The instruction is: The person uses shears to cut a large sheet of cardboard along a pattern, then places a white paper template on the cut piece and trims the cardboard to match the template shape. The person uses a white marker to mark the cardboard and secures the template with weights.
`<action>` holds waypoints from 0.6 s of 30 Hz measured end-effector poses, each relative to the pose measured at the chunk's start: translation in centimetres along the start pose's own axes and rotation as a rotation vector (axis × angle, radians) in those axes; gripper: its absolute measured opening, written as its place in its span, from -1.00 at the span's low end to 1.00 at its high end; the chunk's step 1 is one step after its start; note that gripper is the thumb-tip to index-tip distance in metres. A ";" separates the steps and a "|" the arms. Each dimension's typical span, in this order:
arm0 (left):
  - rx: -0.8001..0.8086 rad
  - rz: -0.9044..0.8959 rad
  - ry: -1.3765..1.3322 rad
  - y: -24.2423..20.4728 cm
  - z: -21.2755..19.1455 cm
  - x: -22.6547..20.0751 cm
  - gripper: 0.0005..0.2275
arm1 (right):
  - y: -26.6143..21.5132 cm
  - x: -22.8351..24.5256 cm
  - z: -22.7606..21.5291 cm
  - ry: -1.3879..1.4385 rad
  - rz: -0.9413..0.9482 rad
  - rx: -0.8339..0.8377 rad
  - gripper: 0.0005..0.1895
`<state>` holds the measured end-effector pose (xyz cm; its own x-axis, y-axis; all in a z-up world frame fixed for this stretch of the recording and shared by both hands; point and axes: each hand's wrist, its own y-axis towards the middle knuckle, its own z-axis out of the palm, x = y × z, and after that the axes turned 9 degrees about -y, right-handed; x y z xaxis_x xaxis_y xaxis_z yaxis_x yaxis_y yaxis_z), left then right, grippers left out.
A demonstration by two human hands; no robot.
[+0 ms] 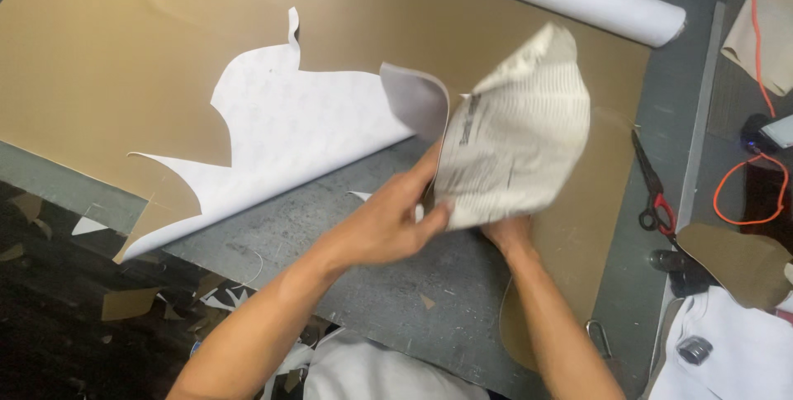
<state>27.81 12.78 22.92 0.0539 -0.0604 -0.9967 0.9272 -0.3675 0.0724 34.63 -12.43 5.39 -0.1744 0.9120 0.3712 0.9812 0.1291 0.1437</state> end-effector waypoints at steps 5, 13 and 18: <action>0.121 -0.187 -0.132 -4.4 2.4 -5.9 -0.27 | -0.9 -1.4 -1.3 0.095 -0.053 -0.003 -0.39; 0.091 0.158 -0.022 1.3 0.2 0.5 -0.06 | -2.0 -4.0 -2.8 -0.010 -0.025 0.115 -0.38; 0.042 -0.076 -0.228 9.6 -2.1 13.1 0.00 | -0.6 -6.8 -5.2 -0.237 0.234 0.104 -0.37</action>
<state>38.21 10.45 10.50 -0.1047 -0.2378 -0.9657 0.9091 -0.4167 0.0040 34.82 -20.71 7.51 0.0690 0.9851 0.1577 0.9976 -0.0669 -0.0186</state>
